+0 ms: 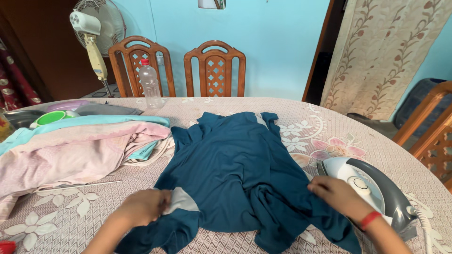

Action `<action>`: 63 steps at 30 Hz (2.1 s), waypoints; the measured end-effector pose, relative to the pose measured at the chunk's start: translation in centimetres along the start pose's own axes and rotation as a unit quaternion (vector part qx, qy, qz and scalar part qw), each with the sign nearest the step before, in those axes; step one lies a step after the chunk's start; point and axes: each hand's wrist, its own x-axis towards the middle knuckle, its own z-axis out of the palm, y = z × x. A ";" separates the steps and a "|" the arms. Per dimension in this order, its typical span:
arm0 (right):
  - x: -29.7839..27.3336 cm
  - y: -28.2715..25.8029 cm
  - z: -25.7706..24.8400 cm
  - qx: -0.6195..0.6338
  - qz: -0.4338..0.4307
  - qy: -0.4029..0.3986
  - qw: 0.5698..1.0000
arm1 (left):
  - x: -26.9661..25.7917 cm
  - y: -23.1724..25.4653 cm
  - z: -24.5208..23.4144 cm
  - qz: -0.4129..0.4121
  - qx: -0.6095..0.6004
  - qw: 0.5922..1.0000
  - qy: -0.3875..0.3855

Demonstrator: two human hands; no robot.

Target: The person irons a white t-shirt on a table, folds it, and places it aside. Then the person irons a dark blue t-shirt, smoothing the fabric with the iron across the body and sleeves.

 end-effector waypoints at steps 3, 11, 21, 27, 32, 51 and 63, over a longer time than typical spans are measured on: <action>-0.2 0.1 -1.8 0.104 -0.016 0.041 0.994 | -0.8 -0.5 -1.7 -0.031 -0.130 0.991 0.015; -1.6 -0.9 -2.8 0.231 0.022 0.035 0.972 | 2.9 -2.6 3.2 0.065 0.065 0.993 0.077; -1.6 -0.4 -0.8 0.274 0.036 0.039 0.960 | -0.5 1.7 1.7 -0.020 0.074 0.995 0.062; -1.5 -0.3 -0.3 0.285 0.059 0.057 0.955 | 0.4 2.4 2.6 -0.006 0.138 0.989 0.046; -1.6 -0.3 -0.2 0.297 0.049 0.076 0.951 | 1.5 1.1 2.5 -0.015 0.040 0.992 0.115; -1.4 1.1 1.0 -0.090 0.004 0.064 0.994 | -1.3 8.4 4.8 0.300 -0.119 0.931 0.171; -1.8 1.5 0.5 0.019 0.072 0.020 0.997 | -2.5 12.8 7.7 0.239 -0.023 0.954 0.179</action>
